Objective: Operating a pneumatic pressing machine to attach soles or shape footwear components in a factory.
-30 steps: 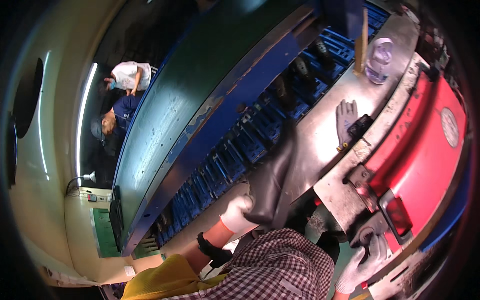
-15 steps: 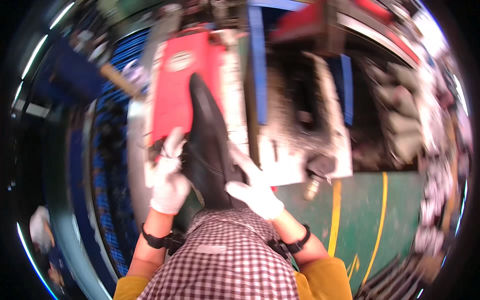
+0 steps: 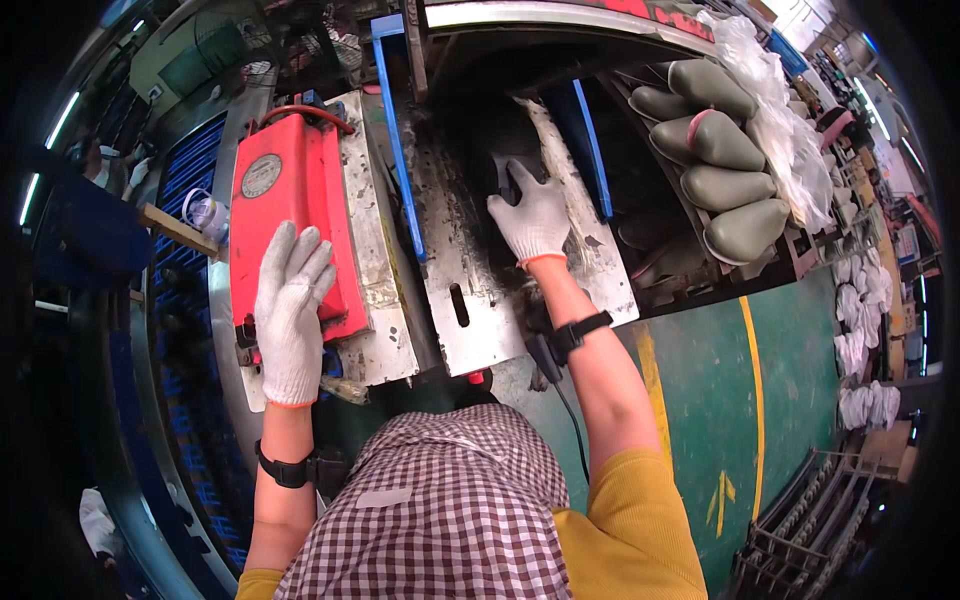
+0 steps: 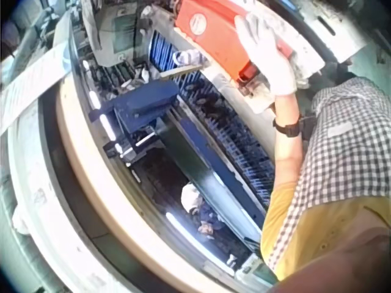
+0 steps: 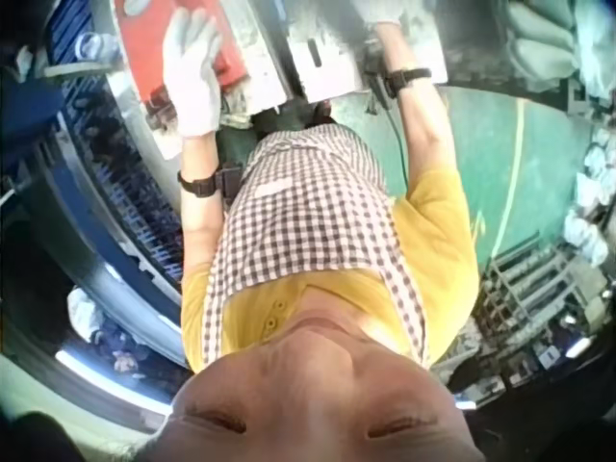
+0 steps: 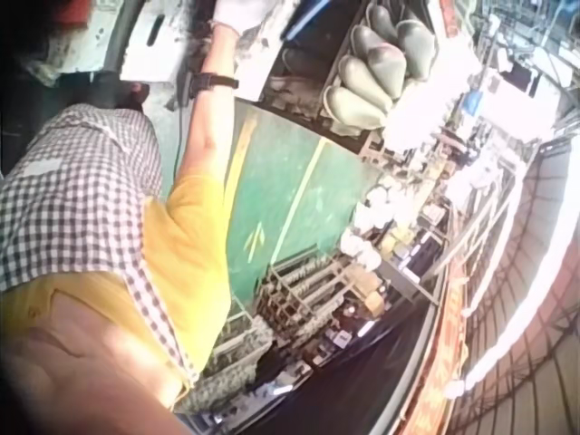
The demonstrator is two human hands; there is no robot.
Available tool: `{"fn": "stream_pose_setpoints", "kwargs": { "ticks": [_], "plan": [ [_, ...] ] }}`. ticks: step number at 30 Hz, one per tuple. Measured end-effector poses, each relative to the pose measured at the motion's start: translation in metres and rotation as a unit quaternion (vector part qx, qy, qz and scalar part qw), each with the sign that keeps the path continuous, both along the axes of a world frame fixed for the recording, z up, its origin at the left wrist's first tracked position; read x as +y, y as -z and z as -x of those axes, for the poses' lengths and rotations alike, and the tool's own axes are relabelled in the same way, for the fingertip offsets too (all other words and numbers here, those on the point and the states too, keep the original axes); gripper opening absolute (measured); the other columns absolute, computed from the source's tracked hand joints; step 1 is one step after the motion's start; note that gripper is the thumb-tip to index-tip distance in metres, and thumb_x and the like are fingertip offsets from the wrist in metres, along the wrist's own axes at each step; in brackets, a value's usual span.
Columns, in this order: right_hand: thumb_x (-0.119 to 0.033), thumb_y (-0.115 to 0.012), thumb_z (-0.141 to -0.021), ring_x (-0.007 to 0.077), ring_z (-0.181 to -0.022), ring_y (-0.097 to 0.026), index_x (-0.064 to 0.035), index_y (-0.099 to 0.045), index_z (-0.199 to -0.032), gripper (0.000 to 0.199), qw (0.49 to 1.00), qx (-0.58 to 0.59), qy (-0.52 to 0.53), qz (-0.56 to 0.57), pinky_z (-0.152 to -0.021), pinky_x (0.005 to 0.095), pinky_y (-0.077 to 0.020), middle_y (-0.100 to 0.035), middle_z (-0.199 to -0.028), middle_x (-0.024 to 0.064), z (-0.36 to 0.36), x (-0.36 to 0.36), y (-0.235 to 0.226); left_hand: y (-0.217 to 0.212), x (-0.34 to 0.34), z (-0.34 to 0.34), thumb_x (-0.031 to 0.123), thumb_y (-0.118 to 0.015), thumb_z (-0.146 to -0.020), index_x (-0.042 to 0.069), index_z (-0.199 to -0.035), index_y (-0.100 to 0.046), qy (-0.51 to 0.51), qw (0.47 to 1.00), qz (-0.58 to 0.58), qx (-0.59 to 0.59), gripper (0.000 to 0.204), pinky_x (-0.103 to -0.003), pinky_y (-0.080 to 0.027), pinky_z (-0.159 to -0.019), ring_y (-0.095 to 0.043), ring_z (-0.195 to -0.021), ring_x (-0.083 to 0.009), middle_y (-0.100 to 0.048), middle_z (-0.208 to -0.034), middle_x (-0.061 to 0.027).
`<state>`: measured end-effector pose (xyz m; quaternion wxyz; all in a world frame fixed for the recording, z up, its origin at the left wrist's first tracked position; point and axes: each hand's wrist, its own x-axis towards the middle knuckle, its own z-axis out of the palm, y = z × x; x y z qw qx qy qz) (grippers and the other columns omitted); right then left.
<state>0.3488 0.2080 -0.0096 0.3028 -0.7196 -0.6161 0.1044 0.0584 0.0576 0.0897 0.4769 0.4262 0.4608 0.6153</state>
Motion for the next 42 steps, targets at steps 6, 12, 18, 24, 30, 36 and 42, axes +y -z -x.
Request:
{"fn": "stream_pose_setpoints", "kwargs": {
  "ticks": [6,12,18,24,30,36,42],
  "plan": [
    [-0.045,-0.080,-0.079,0.0450,-0.114,-0.067,-0.0288,-0.070,-0.144,0.067,0.996,-0.087,0.007,0.023,-0.101,0.0502,-0.0569,-0.065,-0.121,0.0267,-0.006,0.023,0.046,-0.029,0.017,-0.015,0.022,-0.065,-0.103,-0.001,-0.167,-0.031,-0.023,0.998,-0.064,0.011,0.076,-0.046,-0.038,-0.126,-0.052,-0.148,-0.0355,-0.047,-0.162,-0.0260],
    [-0.047,-0.079,-0.080,0.0443,-0.121,-0.065,-0.0298,-0.069,-0.145,0.069,0.994,-0.078,0.016,0.069,-0.103,0.0491,-0.0564,-0.065,-0.124,0.0273,-0.013,0.024,0.053,-0.084,0.060,-0.033,0.039,-0.068,-0.099,-0.003,-0.168,-0.030,-0.048,0.976,-0.168,0.133,0.089,-0.051,-0.039,-0.125,-0.050,-0.149,-0.0409,-0.046,-0.162,-0.0293],
    [-0.048,-0.079,-0.081,0.0435,-0.114,-0.066,-0.0328,-0.070,-0.143,0.064,0.994,-0.089,0.031,0.049,-0.096,0.0504,-0.0583,-0.065,-0.119,0.0249,-0.009,0.022,0.053,-0.159,0.140,-0.065,0.013,-0.059,-0.101,0.000,-0.149,-0.058,-0.015,0.912,-0.300,0.280,0.050,-0.041,-0.047,-0.116,-0.062,-0.137,-0.0310,-0.063,-0.148,-0.0195],
    [-0.047,-0.078,-0.082,0.0423,-0.115,-0.066,-0.0329,-0.070,-0.141,0.062,0.993,-0.099,0.047,0.051,-0.095,0.0502,-0.0583,-0.065,-0.119,0.0233,-0.003,0.023,0.052,-0.214,0.230,-0.111,0.027,-0.059,-0.100,-0.008,-0.150,-0.052,0.157,0.810,-0.350,0.443,0.062,-0.038,-0.047,-0.113,-0.059,-0.136,-0.0324,-0.060,-0.147,-0.0289],
    [-0.052,-0.079,-0.083,0.0454,-0.120,-0.064,-0.0348,-0.067,-0.146,0.066,0.991,-0.101,0.052,0.071,-0.099,0.0513,-0.0577,-0.064,-0.124,0.0250,0.001,0.021,0.046,-0.216,0.254,-0.121,0.022,-0.061,-0.093,-0.005,-0.150,-0.054,0.200,0.764,-0.374,0.486,0.063,-0.039,-0.043,-0.118,-0.057,-0.139,-0.0368,-0.061,-0.147,-0.0290],
    [-0.056,-0.080,-0.086,0.0430,-0.126,-0.062,-0.0177,-0.060,-0.154,0.081,0.999,0.009,0.016,0.045,-0.110,0.0492,-0.0511,-0.062,-0.138,0.0268,-0.021,0.018,0.053,-0.198,0.234,-0.125,0.012,-0.057,-0.088,0.000,-0.146,-0.058,0.180,0.799,-0.345,0.458,0.059,-0.043,-0.044,-0.117,-0.059,-0.134,-0.0425,-0.063,-0.139,-0.0301],
    [-0.024,-0.074,-0.099,0.0339,-0.127,-0.063,0.0031,-0.063,-0.144,0.053,0.964,0.212,0.126,-0.097,-0.115,0.0414,-0.0449,-0.064,-0.138,0.0236,-0.104,-0.069,0.073,-0.110,0.195,-0.142,0.007,-0.059,-0.088,0.006,-0.140,-0.060,0.064,0.784,-0.425,0.448,0.053,-0.050,-0.046,-0.115,-0.061,-0.125,-0.0432,-0.065,-0.128,-0.0234]
  ]
}}
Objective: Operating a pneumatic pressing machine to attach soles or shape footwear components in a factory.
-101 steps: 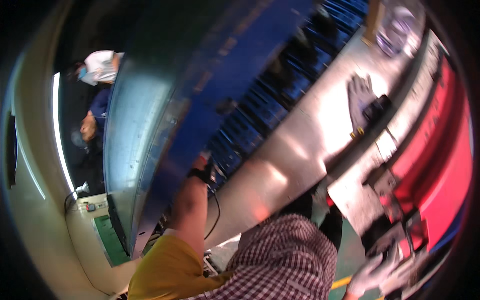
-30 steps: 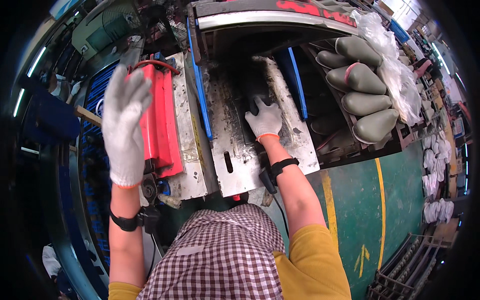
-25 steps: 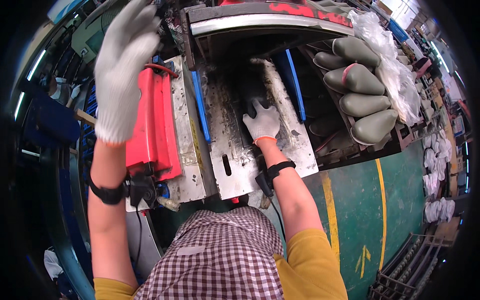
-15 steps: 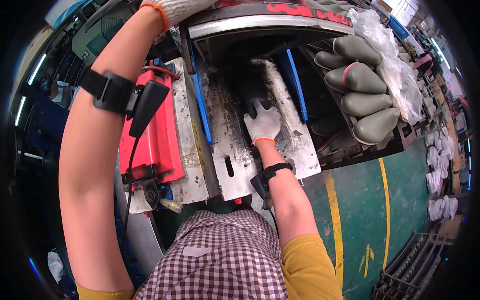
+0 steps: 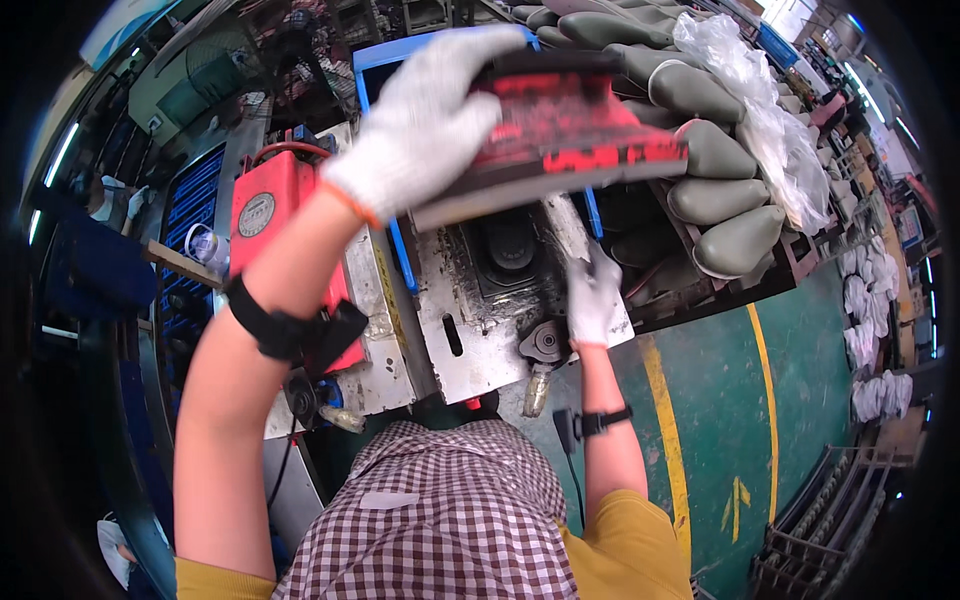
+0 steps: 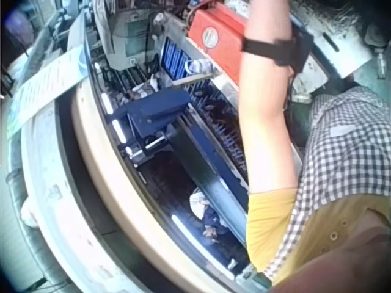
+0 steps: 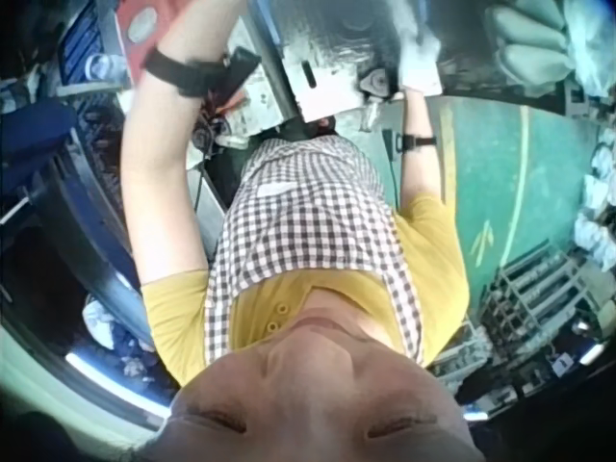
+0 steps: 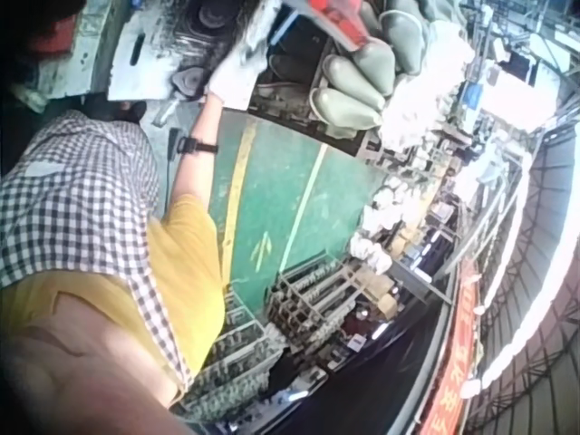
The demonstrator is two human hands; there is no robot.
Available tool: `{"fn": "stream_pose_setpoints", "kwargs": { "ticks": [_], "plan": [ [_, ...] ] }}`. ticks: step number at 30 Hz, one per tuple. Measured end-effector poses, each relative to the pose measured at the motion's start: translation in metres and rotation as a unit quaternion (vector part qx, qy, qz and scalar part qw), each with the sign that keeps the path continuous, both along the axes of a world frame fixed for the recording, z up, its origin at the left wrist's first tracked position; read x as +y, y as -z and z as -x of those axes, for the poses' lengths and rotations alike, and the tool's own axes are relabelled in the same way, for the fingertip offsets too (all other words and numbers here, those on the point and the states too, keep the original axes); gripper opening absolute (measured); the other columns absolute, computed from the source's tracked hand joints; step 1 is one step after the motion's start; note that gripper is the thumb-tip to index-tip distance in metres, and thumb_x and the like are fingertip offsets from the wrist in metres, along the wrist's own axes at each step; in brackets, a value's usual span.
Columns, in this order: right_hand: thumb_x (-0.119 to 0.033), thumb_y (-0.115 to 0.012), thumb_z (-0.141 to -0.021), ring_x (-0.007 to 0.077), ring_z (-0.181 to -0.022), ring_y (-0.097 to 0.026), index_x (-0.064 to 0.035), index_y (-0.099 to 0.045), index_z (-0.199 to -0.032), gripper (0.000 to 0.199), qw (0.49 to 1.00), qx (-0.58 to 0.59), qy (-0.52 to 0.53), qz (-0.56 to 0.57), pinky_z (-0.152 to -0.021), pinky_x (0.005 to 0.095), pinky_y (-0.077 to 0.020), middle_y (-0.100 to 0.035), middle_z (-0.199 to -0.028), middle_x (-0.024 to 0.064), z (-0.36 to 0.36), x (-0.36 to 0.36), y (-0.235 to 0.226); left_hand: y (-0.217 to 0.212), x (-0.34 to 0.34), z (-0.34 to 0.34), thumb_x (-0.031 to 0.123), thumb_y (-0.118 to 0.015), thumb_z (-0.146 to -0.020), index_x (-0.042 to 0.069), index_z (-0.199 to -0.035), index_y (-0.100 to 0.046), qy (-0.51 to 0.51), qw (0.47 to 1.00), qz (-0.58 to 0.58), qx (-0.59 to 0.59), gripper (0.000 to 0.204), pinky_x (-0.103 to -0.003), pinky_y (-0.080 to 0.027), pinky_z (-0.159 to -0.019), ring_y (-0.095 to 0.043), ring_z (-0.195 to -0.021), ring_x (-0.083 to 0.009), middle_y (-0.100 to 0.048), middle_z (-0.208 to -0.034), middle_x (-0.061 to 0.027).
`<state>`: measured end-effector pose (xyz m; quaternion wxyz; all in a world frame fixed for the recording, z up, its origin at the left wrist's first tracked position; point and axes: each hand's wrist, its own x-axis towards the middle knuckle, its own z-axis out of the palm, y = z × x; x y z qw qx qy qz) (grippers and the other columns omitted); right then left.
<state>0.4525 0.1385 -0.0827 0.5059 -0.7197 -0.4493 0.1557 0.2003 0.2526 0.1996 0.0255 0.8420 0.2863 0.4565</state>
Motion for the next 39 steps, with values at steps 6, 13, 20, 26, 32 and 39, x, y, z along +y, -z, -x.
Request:
{"fn": "stream_pose_setpoints", "kwargs": {
  "ticks": [6,13,20,26,32,39],
  "plan": [
    [-0.024,-0.068,-0.107,0.0127,-0.077,-0.063,-0.0055,-0.067,-0.108,0.019,0.964,0.226,0.114,0.081,-0.067,0.0276,-0.0497,-0.068,-0.088,0.0044,-0.017,-0.139,0.053,0.092,-0.075,-0.012,-0.007,-0.067,-0.073,0.007,-0.141,-0.057,0.018,1.000,-0.003,0.004,0.070,-0.058,-0.048,-0.107,-0.059,-0.127,-0.0479,-0.064,-0.130,-0.0196],
    [-0.061,-0.050,-0.111,0.0201,-0.077,-0.066,-0.0070,-0.060,-0.137,0.061,0.755,0.596,-0.148,0.228,-0.064,0.0312,-0.0531,-0.071,-0.105,0.0128,0.033,-0.199,0.019,0.210,-0.105,-0.019,0.008,-0.075,-0.071,0.014,-0.127,-0.062,0.004,0.997,-0.030,0.076,0.058,-0.057,-0.053,-0.089,-0.064,-0.114,-0.0401,-0.063,-0.122,-0.0109],
    [-0.071,-0.045,-0.107,0.0134,-0.050,-0.055,-0.0167,-0.062,-0.136,0.064,0.570,0.795,-0.123,0.168,-0.045,0.0306,-0.0419,-0.062,-0.075,-0.0013,0.003,-0.197,0.009,0.275,-0.110,-0.021,0.014,-0.076,-0.072,0.020,-0.120,-0.062,-0.007,0.994,-0.070,0.080,0.050,-0.057,-0.054,-0.086,-0.064,-0.112,-0.0387,-0.062,-0.118,-0.0083],
    [-0.061,-0.057,-0.107,0.0289,-0.087,-0.071,-0.0104,-0.045,-0.161,0.075,0.737,0.675,-0.021,-0.007,-0.067,0.0373,-0.0567,-0.070,-0.096,0.0077,-0.053,-0.160,-0.003,0.271,-0.112,-0.021,0.013,-0.074,-0.072,0.020,-0.121,-0.064,-0.007,0.994,-0.079,0.071,0.050,-0.058,-0.054,-0.086,-0.063,-0.114,-0.0412,-0.064,-0.119,-0.0092],
    [-0.035,-0.062,-0.109,0.0229,-0.076,-0.068,-0.0089,-0.057,-0.102,0.027,0.871,0.476,0.120,-0.025,-0.062,0.0337,-0.0522,-0.063,-0.086,0.0042,-0.001,-0.181,0.010,0.215,-0.155,0.020,0.005,-0.069,-0.075,0.009,-0.133,-0.065,0.031,0.985,0.152,0.074,0.058,-0.058,-0.050,-0.111,-0.059,-0.133,-0.0438,-0.066,-0.137,-0.0146],
    [-0.016,-0.063,-0.107,0.0144,-0.074,-0.066,-0.0045,-0.061,-0.100,0.013,0.872,0.282,-0.326,0.233,-0.065,0.0290,-0.0532,-0.067,-0.083,0.0048,0.105,-0.142,-0.003,0.167,-0.202,0.195,0.004,-0.067,-0.084,0.003,-0.109,-0.076,-0.240,0.942,0.235,0.014,0.027,-0.046,-0.054,-0.099,-0.070,-0.106,-0.0363,-0.075,-0.106,-0.0167]
  ]
}}
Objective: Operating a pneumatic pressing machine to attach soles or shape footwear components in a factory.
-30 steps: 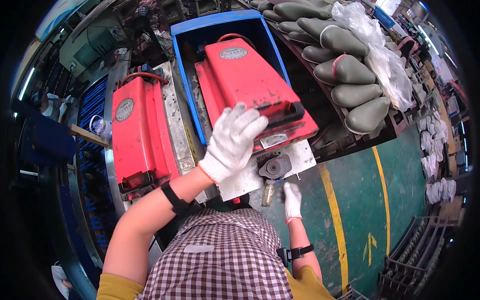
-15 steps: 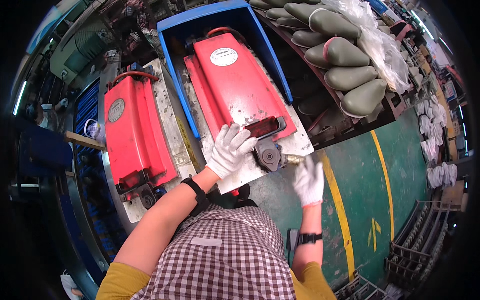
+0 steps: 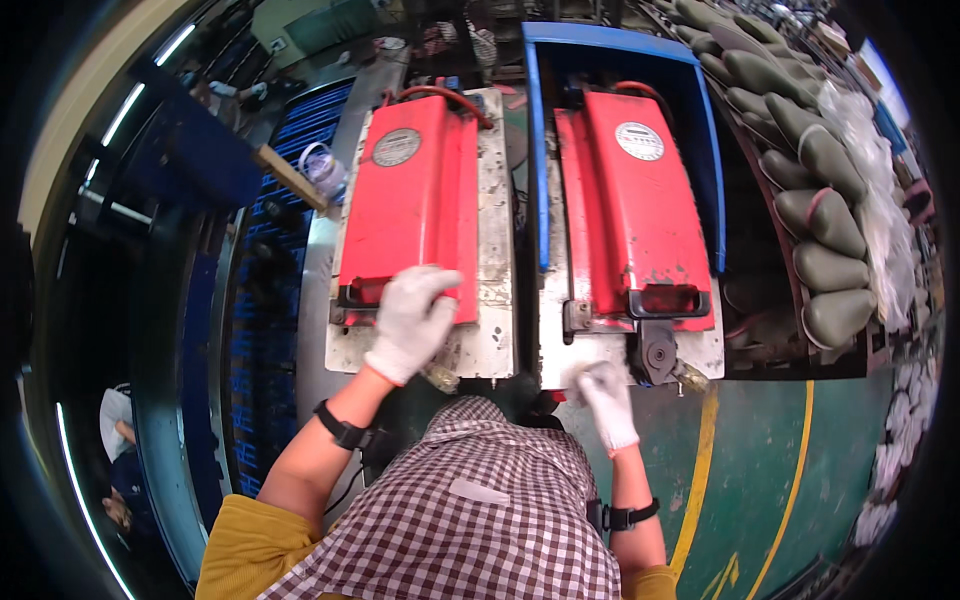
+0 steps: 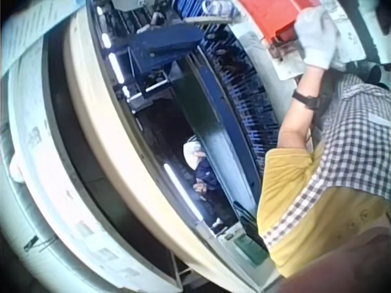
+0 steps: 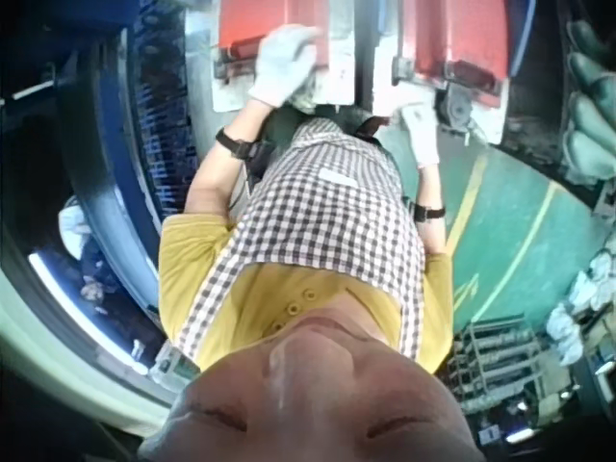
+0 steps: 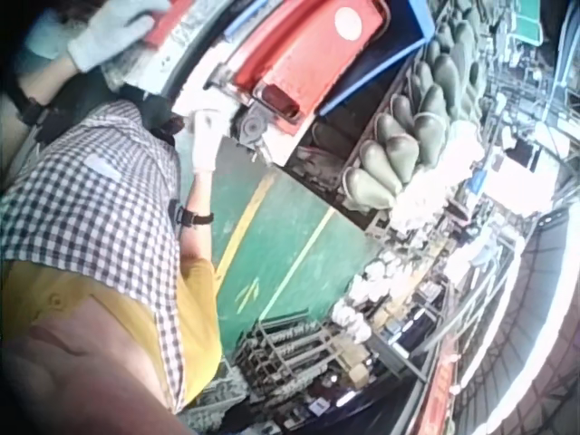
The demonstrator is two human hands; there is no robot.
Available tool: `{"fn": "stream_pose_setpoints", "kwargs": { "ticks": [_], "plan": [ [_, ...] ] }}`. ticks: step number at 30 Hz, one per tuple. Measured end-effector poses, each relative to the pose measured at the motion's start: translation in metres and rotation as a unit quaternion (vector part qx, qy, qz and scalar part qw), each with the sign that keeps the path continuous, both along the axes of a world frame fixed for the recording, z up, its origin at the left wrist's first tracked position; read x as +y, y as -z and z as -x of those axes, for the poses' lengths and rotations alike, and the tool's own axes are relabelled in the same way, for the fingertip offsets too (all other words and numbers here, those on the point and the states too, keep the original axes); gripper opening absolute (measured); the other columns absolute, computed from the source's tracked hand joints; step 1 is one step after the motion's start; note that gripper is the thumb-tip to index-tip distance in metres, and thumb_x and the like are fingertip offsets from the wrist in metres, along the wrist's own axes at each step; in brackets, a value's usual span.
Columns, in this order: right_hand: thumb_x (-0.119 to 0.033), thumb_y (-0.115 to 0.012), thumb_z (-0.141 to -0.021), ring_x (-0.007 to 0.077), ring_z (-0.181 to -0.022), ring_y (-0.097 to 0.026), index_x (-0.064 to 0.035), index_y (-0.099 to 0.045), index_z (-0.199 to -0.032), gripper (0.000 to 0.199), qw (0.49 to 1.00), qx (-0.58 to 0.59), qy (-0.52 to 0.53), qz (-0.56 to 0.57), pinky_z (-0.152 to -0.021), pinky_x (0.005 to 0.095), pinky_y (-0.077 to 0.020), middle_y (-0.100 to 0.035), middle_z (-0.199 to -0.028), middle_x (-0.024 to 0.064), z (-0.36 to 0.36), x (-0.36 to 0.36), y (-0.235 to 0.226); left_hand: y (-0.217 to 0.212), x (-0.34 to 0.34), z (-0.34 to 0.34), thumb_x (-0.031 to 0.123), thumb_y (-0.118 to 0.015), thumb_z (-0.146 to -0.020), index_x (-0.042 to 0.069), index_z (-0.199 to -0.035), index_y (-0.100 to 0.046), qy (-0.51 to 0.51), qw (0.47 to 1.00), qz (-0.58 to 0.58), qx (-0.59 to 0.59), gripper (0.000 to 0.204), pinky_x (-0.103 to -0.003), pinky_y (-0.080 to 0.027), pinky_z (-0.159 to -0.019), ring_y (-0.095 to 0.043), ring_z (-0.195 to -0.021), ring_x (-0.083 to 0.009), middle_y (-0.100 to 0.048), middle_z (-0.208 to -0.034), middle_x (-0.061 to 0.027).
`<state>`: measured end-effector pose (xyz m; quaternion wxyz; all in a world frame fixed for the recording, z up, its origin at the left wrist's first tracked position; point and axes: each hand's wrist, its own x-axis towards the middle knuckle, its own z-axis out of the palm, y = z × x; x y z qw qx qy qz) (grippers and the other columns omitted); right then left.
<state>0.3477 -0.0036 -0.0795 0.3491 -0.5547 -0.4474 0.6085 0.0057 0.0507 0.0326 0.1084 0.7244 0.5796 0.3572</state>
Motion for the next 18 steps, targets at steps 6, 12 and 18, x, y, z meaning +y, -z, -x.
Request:
{"fn": "stream_pose_setpoints", "kwargs": {
  "ticks": [6,12,18],
  "plan": [
    [-0.022,-0.064,-0.107,0.0150,-0.092,-0.065,0.0037,-0.068,-0.109,0.026,0.948,-0.014,-0.317,-0.017,-0.085,0.0306,-0.0552,-0.066,-0.098,0.0080,0.134,0.046,-0.029,0.005,-0.034,0.085,0.030,-0.073,-0.091,0.009,-0.098,-0.075,-0.024,0.978,0.089,0.187,0.022,-0.049,-0.053,-0.084,-0.069,-0.093,-0.0353,-0.073,-0.096,-0.0123],
    [-0.036,-0.067,-0.104,0.0127,-0.060,-0.056,-0.0030,-0.065,-0.110,0.033,0.912,-0.048,-0.391,0.114,-0.055,0.0296,-0.0480,-0.060,-0.076,0.0013,0.239,0.031,-0.027,0.022,0.001,0.082,0.067,-0.067,-0.088,0.007,-0.091,-0.079,-0.014,0.941,0.271,0.203,0.061,-0.050,-0.058,-0.078,-0.075,-0.085,-0.0387,-0.076,-0.089,-0.0202],
    [-0.037,-0.072,-0.101,0.0105,-0.058,-0.053,-0.0059,-0.065,-0.112,0.034,0.932,-0.062,-0.310,0.179,-0.053,0.0281,-0.0458,-0.059,-0.075,-0.0008,0.247,0.025,-0.009,0.021,0.000,0.081,0.065,-0.068,-0.089,0.007,-0.092,-0.080,-0.008,0.939,0.278,0.204,0.059,-0.051,-0.059,-0.078,-0.076,-0.084,-0.0380,-0.076,-0.085,-0.0195]
  ]
}}
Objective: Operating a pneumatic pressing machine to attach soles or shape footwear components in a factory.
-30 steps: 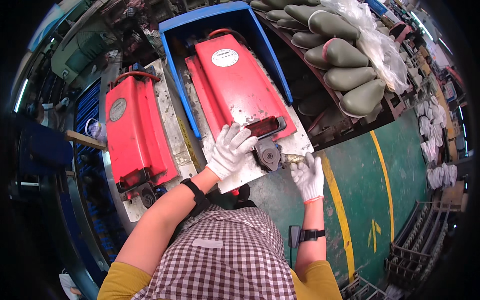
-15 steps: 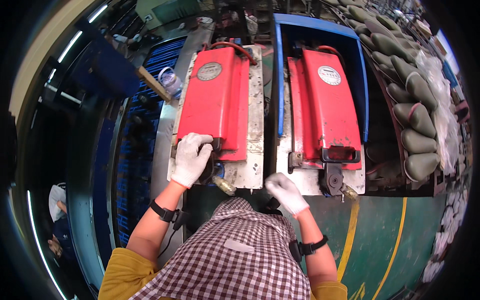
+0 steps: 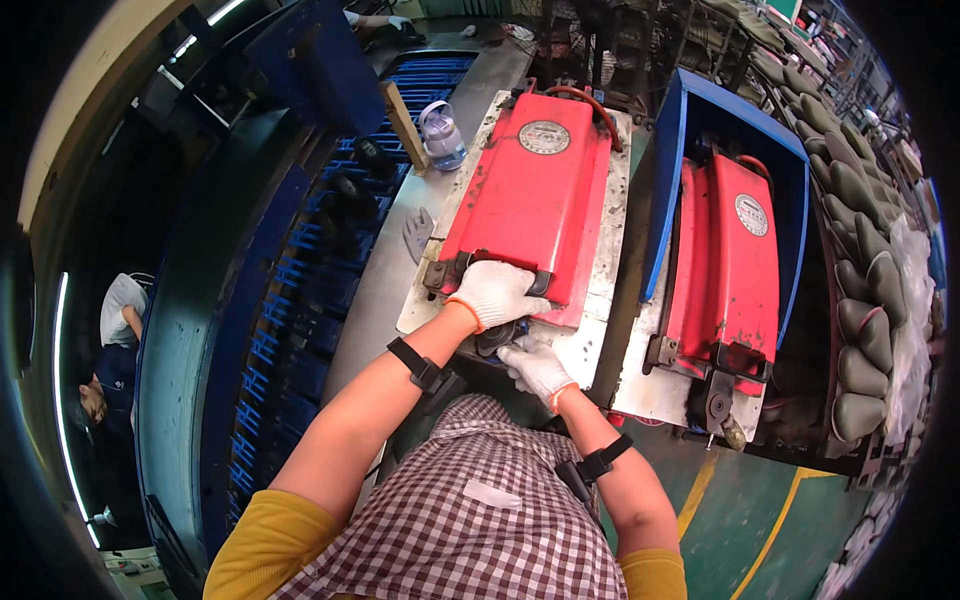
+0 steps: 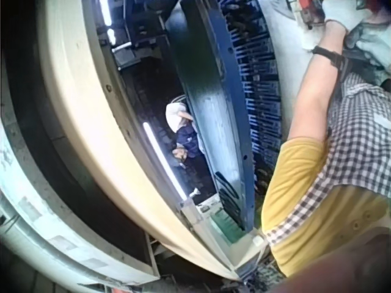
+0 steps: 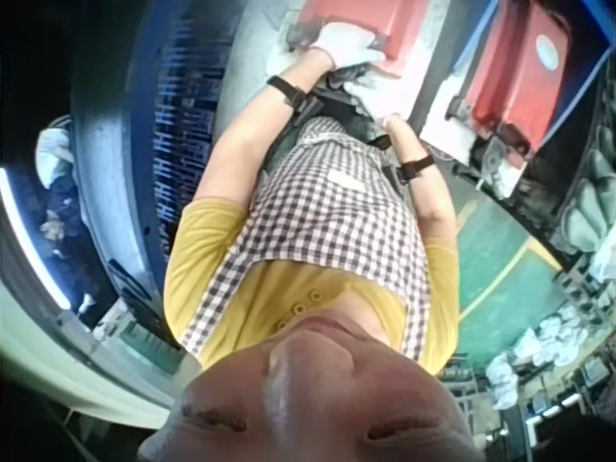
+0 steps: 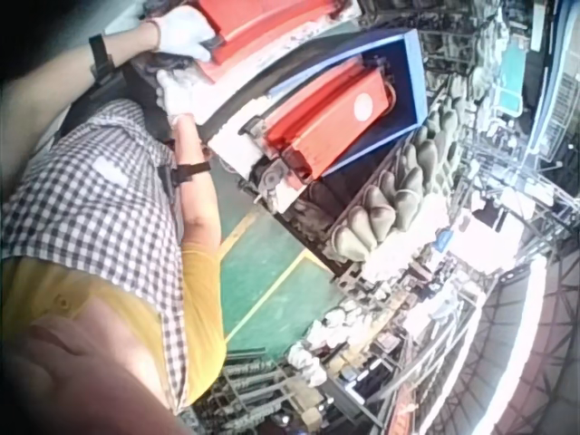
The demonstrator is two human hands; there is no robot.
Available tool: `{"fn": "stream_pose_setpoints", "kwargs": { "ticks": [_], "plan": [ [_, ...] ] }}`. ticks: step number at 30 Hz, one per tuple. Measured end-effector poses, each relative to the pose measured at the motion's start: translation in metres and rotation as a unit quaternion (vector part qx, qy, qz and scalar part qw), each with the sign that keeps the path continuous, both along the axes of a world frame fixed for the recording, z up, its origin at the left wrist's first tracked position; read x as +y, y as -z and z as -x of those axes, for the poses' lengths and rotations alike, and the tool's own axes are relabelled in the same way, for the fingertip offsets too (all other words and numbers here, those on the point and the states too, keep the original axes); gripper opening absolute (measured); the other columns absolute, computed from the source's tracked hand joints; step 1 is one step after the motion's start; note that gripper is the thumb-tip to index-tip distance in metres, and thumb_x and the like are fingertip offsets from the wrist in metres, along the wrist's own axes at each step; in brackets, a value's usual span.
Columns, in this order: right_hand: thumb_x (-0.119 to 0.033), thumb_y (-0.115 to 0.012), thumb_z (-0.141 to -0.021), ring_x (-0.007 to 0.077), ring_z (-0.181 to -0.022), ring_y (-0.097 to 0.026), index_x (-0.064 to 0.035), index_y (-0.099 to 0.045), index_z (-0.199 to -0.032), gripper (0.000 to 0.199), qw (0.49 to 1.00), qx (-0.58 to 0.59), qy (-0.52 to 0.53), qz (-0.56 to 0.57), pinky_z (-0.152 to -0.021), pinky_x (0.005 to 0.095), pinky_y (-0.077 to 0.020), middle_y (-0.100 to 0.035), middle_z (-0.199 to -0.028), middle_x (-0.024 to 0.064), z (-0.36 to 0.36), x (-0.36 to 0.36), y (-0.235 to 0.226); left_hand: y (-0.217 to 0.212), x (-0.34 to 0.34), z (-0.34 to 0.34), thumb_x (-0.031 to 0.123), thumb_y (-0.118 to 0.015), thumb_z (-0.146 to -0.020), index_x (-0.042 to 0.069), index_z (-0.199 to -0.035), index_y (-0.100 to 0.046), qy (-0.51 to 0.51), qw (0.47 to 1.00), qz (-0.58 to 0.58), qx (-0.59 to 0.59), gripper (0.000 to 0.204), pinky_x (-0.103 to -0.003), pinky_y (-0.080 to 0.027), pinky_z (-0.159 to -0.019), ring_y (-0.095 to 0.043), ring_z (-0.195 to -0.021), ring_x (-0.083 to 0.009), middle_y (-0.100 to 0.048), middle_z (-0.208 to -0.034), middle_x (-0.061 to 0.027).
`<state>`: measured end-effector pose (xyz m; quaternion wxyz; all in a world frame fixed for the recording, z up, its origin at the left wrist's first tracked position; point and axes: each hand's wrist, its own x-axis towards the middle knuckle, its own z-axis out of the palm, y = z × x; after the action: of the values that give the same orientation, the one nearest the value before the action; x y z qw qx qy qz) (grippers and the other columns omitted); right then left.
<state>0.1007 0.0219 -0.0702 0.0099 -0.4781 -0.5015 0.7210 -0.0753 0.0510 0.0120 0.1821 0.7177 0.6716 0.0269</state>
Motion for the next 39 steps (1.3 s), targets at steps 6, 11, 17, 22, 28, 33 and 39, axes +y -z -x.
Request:
{"fn": "stream_pose_setpoints", "kwargs": {
  "ticks": [6,11,17,22,28,33,39],
  "plan": [
    [-0.035,-0.073,-0.101,0.0096,-0.056,-0.050,-0.0092,-0.063,-0.109,0.029,0.999,0.004,0.049,0.019,-0.051,0.0268,-0.0423,-0.057,-0.074,-0.0016,0.001,-0.006,-0.002,0.003,0.001,0.001,0.065,-0.068,-0.090,0.006,-0.091,-0.079,0.001,1.000,-0.005,-0.012,0.059,-0.050,-0.059,-0.078,-0.076,-0.085,-0.0379,-0.077,-0.087,-0.0194],
    [-0.032,-0.070,-0.104,0.0126,-0.051,-0.044,-0.0139,-0.054,-0.106,0.025,0.969,0.071,0.182,0.151,-0.047,0.0294,-0.0358,-0.053,-0.070,0.0001,0.021,-0.046,-0.007,0.002,0.000,0.003,0.064,-0.067,-0.091,0.007,-0.090,-0.080,0.015,1.000,-0.013,-0.014,0.059,-0.050,-0.059,-0.079,-0.077,-0.087,-0.0370,-0.077,-0.087,-0.0192],
    [-0.043,-0.067,-0.107,0.0140,-0.057,-0.053,-0.0066,-0.059,-0.111,0.038,0.968,0.100,0.195,0.126,-0.052,0.0300,-0.0454,-0.058,-0.074,0.0029,0.023,-0.060,0.012,0.002,0.000,0.004,0.063,-0.066,-0.092,0.007,-0.090,-0.079,0.023,0.999,-0.015,-0.025,0.057,-0.049,-0.059,-0.079,-0.077,-0.089,-0.0370,-0.077,-0.088,-0.0194],
    [-0.045,-0.067,-0.105,0.0143,-0.056,-0.053,-0.0056,-0.060,-0.110,0.040,0.964,0.082,0.184,0.176,-0.048,0.0304,-0.0410,-0.059,-0.074,0.0030,0.014,-0.062,0.010,0.005,0.000,0.007,0.059,-0.068,-0.091,0.007,-0.088,-0.081,0.025,0.998,-0.032,-0.038,0.053,-0.049,-0.060,-0.078,-0.078,-0.086,-0.0356,-0.077,-0.085,-0.0184],
    [-0.049,-0.069,-0.103,0.0149,-0.052,-0.048,-0.0123,-0.056,-0.103,0.039,0.928,0.099,0.303,0.192,-0.046,0.0298,-0.0342,-0.055,-0.070,0.0009,0.048,-0.088,0.004,0.005,0.000,0.009,0.059,-0.067,-0.093,0.007,-0.088,-0.078,0.041,0.997,-0.036,-0.052,0.054,-0.051,-0.059,-0.079,-0.077,-0.088,-0.0373,-0.077,-0.087,-0.0189],
    [-0.054,-0.065,-0.104,0.0139,-0.051,-0.049,-0.0129,-0.059,-0.104,0.042,0.892,0.086,0.409,0.174,-0.045,0.0299,-0.0365,-0.056,-0.071,0.0000,0.090,-0.107,0.007,0.003,0.002,0.009,0.060,-0.067,-0.093,0.007,-0.092,-0.080,0.032,0.998,-0.014,-0.057,0.054,-0.050,-0.060,-0.082,-0.078,-0.092,-0.0367,-0.078,-0.090,-0.0199],
    [-0.072,-0.060,-0.101,0.0274,-0.102,-0.075,-0.0095,-0.060,-0.144,0.076,0.844,0.222,0.416,0.254,-0.090,0.0446,-0.0633,-0.075,-0.122,0.0107,0.126,-0.112,0.005,-0.012,0.004,0.012,0.060,-0.065,-0.094,0.008,-0.097,-0.079,0.046,0.998,-0.014,-0.047,0.054,-0.050,-0.059,-0.084,-0.077,-0.095,-0.0361,-0.079,-0.095,-0.0183]
  ]
}}
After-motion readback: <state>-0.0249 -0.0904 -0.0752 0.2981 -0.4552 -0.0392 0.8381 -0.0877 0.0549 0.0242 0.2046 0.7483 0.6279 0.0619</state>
